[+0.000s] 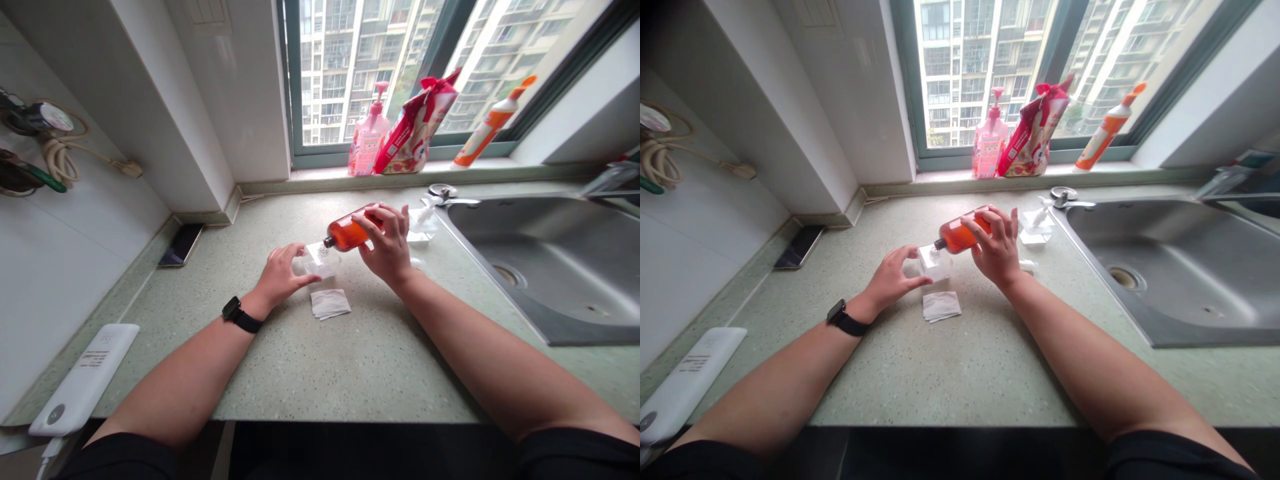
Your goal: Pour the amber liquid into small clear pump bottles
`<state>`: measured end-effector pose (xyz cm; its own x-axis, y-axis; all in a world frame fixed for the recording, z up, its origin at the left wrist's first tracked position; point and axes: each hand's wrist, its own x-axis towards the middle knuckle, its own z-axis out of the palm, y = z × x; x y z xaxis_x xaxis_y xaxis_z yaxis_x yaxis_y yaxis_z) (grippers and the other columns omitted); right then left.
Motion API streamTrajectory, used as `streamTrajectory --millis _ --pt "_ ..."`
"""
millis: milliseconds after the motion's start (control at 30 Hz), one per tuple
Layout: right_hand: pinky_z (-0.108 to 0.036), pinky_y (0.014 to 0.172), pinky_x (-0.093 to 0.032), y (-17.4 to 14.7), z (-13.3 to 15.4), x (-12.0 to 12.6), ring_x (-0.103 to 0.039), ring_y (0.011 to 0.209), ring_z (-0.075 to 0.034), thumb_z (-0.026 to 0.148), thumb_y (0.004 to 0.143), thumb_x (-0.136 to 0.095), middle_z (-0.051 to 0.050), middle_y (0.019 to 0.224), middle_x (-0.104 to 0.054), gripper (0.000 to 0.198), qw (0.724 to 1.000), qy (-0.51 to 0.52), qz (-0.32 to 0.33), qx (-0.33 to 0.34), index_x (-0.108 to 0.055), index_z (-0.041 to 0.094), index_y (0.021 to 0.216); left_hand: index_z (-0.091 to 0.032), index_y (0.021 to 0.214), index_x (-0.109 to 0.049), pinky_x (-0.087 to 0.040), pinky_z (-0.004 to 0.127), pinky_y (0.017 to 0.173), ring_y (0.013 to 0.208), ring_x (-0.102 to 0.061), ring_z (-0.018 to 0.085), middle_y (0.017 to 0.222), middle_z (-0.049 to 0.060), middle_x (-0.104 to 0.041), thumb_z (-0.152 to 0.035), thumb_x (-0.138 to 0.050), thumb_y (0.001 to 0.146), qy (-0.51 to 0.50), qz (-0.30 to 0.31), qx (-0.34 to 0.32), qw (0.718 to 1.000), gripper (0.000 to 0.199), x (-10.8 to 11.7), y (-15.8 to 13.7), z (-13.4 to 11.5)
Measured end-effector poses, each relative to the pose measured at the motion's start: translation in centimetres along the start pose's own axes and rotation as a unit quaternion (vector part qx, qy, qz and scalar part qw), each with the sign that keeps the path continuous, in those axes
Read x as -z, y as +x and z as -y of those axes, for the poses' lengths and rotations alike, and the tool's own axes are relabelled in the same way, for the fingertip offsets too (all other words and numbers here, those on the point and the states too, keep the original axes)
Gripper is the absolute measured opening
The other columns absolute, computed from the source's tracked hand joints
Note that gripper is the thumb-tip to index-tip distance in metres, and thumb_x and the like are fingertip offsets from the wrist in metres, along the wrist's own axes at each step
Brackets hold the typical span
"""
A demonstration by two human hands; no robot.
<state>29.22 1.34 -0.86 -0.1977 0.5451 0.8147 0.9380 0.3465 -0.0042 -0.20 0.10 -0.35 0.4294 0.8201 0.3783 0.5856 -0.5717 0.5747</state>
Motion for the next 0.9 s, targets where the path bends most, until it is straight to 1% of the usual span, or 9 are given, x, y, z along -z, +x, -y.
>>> streamTrajectory --millis 133,300,433,600,700,900 --pt "-0.072 0.134 -0.023 -0.01 -0.02 -0.03 -0.050 0.146 -0.037 0.010 0.084 -0.070 -0.005 0.143 -0.057 0.086 1.000 0.003 -0.001 0.000 -0.046 0.047 0.158 -0.025 0.131 -0.061 -0.051 0.059 0.111 0.116 -0.072 0.033 0.120 0.009 -0.076 -0.059 -0.095 0.078 -0.003 -0.001 0.003 1.000 0.072 0.02 0.00 -0.12" --pt "-0.072 0.134 -0.024 0.00 -0.01 -0.02 -0.051 0.146 -0.036 0.009 0.086 -0.069 -0.005 0.142 -0.057 0.083 1.000 0.007 -0.021 0.016 -0.046 0.045 0.157 -0.027 0.139 -0.057 -0.050 0.060 0.113 0.117 -0.072 0.033 0.121 0.009 -0.076 -0.058 -0.095 0.078 -0.009 -0.008 0.000 1.000 0.078 0.03 -0.12 -0.13" --pt "-0.073 0.133 -0.025 0.03 0.08 0.06 -0.051 0.146 -0.037 0.009 0.084 -0.070 -0.005 0.142 -0.058 0.085 1.000 0.001 -0.007 0.007 -0.046 0.046 0.157 -0.029 0.140 -0.057 -0.051 0.061 0.112 0.118 -0.072 0.034 0.121 0.009 -0.076 -0.059 -0.094 0.079 -0.012 -0.003 0.003 1.000 0.077 0.07 -0.17 -0.17" --pt "-0.072 0.133 -0.025 0.03 0.19 0.09 -0.052 0.146 -0.036 0.008 0.084 -0.069 -0.005 0.141 -0.058 0.087 1.000 0.006 -0.024 0.013 -0.044 0.047 0.157 -0.029 0.141 -0.056 -0.049 0.063 0.113 0.119 -0.072 0.034 0.122 0.009 -0.076 -0.058 -0.094 0.079 -0.017 -0.001 0.007 1.000 0.078 0.02 -0.14 -0.19" --pt "-0.072 0.134 -0.025 0.04 0.22 0.09 -0.052 0.146 -0.037 0.007 0.084 -0.070 -0.005 0.141 -0.058 0.089 1.000 0.008 -0.021 0.012 -0.043 0.048 0.158 -0.031 0.142 -0.056 -0.049 0.063 0.113 0.119 -0.072 0.034 0.122 0.009 -0.076 -0.058 -0.094 0.080 -0.017 -0.003 0.005 1.000 0.078 0.00 -0.19 -0.12" --pt "-0.072 0.134 -0.025 0.07 0.28 0.09 -0.052 0.146 -0.035 0.007 0.085 -0.069 -0.005 0.141 -0.057 0.084 0.999 0.004 -0.036 0.024 -0.045 0.046 0.155 -0.030 0.141 -0.056 -0.049 0.063 0.113 0.118 -0.073 0.033 0.122 0.008 -0.076 -0.057 -0.094 0.080 -0.022 0.002 0.006 1.000 0.077 0.01 -0.20 -0.11"
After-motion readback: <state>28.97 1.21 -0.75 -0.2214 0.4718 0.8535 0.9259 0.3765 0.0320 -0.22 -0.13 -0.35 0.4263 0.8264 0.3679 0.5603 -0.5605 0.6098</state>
